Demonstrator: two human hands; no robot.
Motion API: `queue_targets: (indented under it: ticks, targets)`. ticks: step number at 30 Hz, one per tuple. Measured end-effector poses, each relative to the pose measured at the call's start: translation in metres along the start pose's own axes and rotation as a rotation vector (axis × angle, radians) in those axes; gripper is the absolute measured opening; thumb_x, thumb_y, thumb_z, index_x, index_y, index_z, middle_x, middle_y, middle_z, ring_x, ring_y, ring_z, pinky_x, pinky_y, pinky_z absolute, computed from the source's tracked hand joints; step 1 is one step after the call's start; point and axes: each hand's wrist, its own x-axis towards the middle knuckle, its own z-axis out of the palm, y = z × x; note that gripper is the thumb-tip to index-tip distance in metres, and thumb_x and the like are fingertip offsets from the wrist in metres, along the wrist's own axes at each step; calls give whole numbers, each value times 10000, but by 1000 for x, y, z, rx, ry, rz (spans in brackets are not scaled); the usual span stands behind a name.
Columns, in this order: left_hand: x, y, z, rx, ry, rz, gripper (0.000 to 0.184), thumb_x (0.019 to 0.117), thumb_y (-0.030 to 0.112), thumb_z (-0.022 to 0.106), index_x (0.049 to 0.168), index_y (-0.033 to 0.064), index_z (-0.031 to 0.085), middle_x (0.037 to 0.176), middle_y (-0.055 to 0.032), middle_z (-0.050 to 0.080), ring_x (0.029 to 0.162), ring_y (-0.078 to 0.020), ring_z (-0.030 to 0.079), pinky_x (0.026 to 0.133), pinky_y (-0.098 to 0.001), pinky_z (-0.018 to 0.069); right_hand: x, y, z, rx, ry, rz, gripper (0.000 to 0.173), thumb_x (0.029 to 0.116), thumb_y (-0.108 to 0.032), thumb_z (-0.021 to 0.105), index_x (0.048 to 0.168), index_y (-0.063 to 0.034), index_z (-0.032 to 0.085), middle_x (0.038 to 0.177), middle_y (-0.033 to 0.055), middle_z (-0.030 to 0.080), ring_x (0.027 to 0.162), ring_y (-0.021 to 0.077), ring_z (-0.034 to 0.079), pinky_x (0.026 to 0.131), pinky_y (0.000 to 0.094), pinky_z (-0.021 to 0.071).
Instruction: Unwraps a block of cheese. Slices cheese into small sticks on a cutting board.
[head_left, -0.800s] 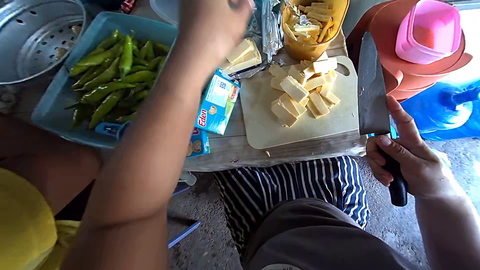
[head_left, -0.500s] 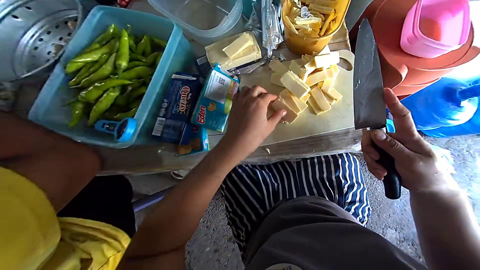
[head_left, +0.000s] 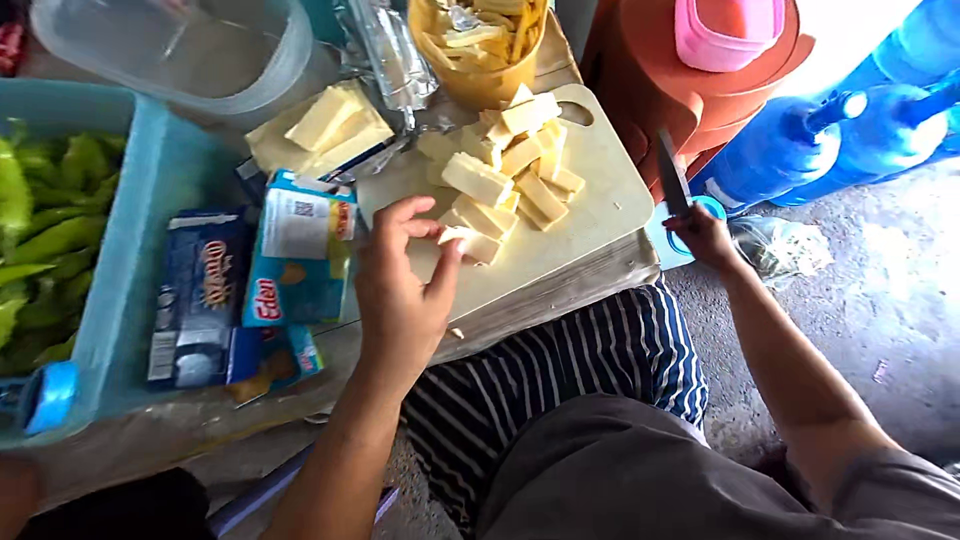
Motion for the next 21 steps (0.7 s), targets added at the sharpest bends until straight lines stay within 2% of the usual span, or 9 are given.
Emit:
queue_targets:
  ticks: [4, 7, 9, 11, 13, 15, 17, 19, 21]
  targets:
    - [4, 4, -11, -322, -27, -140, 502, 969, 155, 653, 1404, 11, 449, 1104, -30, 641, 981, -33, 651, 909, -231, 550, 27, 32, 29, 5, -236, 57, 368, 1031, -126, 586, 1349, 56, 554, 948, 303, 657, 862, 458, 648, 828, 650, 476]
    - [12, 11, -20, -493, -55, -290, 486, 929, 81, 672, 1372, 89, 472, 1053, 78, 653, 940, 11, 665, 874, -197, 571, 50, 38, 36, 82, -278, 15, 371, 1030, -129, 593, 1353, 44, 537, 1022, 309, 658, 945, 451, 650, 883, 646, 470]
    - [18, 9, -22, -524, -77, -350, 465, 906, 51, 666, 1338, 91, 499, 1027, 72, 664, 915, -3, 673, 850, -205, 581, 62, 35, 40, 135, -304, 3, 410, 1031, -130, 590, 1396, 46, 523, 1140, 325, 656, 1075, 462, 642, 963, 651, 446]
    - [23, 6, -23, -518, -120, -384, 449, 904, 27, 664, 1325, 69, 514, 1020, 39, 677, 898, -17, 682, 838, -213, 586, 70, 31, 45, 269, -338, 37, 481, 1031, -112, 557, 1479, 28, 452, 1304, 300, 609, 1231, 381, 595, 1076, 571, 416]
    - [28, 5, -23, -510, -156, -410, 457, 904, -16, 666, 1332, 45, 517, 1008, 7, 685, 882, -28, 689, 831, -216, 589, 74, 25, 51, 400, -349, 84, 446, 1025, -103, 518, 1450, 14, 449, 1209, 201, 641, 1082, 208, 632, 974, 428, 495]
    - [33, 6, -23, -475, -174, -426, 468, 900, -32, 674, 1332, 44, 511, 993, 3, 692, 866, -22, 688, 822, -208, 584, 76, 16, 53, 503, -361, 147, 412, 1039, -112, 469, 1435, -13, 420, 964, 48, 613, 766, 27, 580, 717, 248, 512]
    - [35, 4, -20, -429, -164, -420, 468, 897, -28, 686, 1329, 24, 512, 990, -13, 679, 864, -24, 673, 821, -208, 572, 72, 10, 51, 577, -365, 175, 403, 1038, -101, 463, 1428, -11, 411, 900, 8, 583, 698, -15, 546, 668, 195, 492]
    - [36, 1, -16, -410, -152, -416, 455, 902, -6, 700, 1322, 14, 525, 1012, -35, 676, 883, -37, 669, 832, -225, 570, 60, 8, 51, 548, -344, 133, 381, 1040, -99, 489, 1403, 3, 437, 995, 39, 609, 819, 0, 587, 782, 224, 518]
    - [37, 2, -13, -415, -129, -429, 427, 908, 10, 708, 1306, 19, 554, 1023, -40, 684, 897, -41, 673, 837, -230, 570, 48, 12, 52, 458, -305, 98, 429, 1031, -125, 520, 1432, 19, 470, 1124, 175, 660, 990, 166, 649, 922, 412, 521]
